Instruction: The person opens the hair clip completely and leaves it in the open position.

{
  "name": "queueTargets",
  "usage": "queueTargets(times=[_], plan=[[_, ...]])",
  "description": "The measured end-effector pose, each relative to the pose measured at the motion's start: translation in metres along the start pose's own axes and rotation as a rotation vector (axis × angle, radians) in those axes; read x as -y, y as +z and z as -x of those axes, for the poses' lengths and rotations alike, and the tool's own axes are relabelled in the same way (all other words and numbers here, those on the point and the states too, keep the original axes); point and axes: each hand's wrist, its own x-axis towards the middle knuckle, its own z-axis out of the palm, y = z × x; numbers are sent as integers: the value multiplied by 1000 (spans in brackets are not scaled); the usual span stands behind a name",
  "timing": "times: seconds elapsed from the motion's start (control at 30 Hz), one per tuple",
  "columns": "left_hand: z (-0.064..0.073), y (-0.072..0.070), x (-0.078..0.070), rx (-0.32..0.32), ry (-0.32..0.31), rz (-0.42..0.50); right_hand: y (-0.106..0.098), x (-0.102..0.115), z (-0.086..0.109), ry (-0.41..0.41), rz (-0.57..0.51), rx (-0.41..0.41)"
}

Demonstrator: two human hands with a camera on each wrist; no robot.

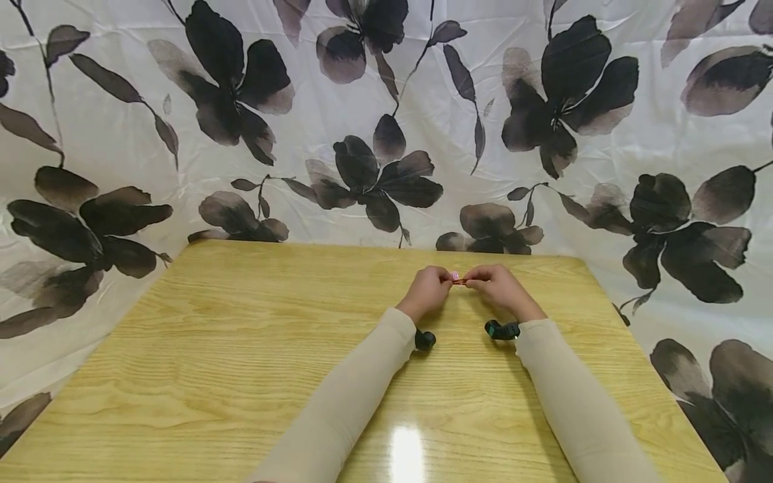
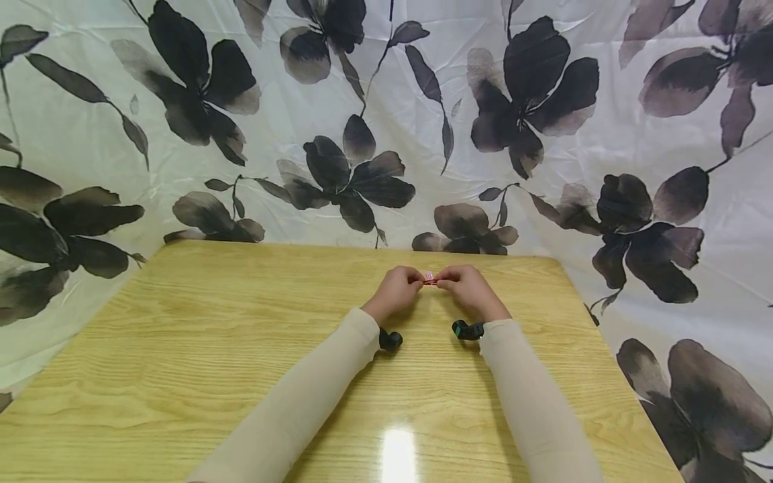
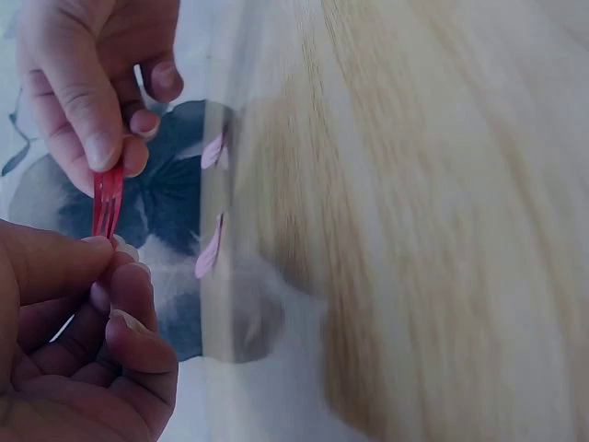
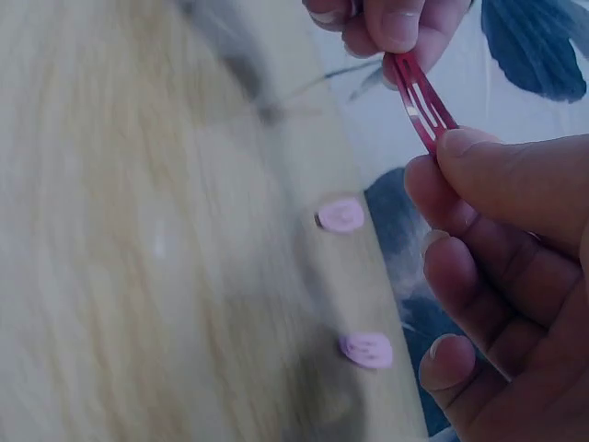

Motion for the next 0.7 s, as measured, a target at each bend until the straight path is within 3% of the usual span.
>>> queueTargets(times=[0.2,0.7], plan=[[12,-11,4,22,-12,13,9,5,4,-7,-73,-1],[41,-39,17,41,49,46,31,26,16,-10,-195,-9]])
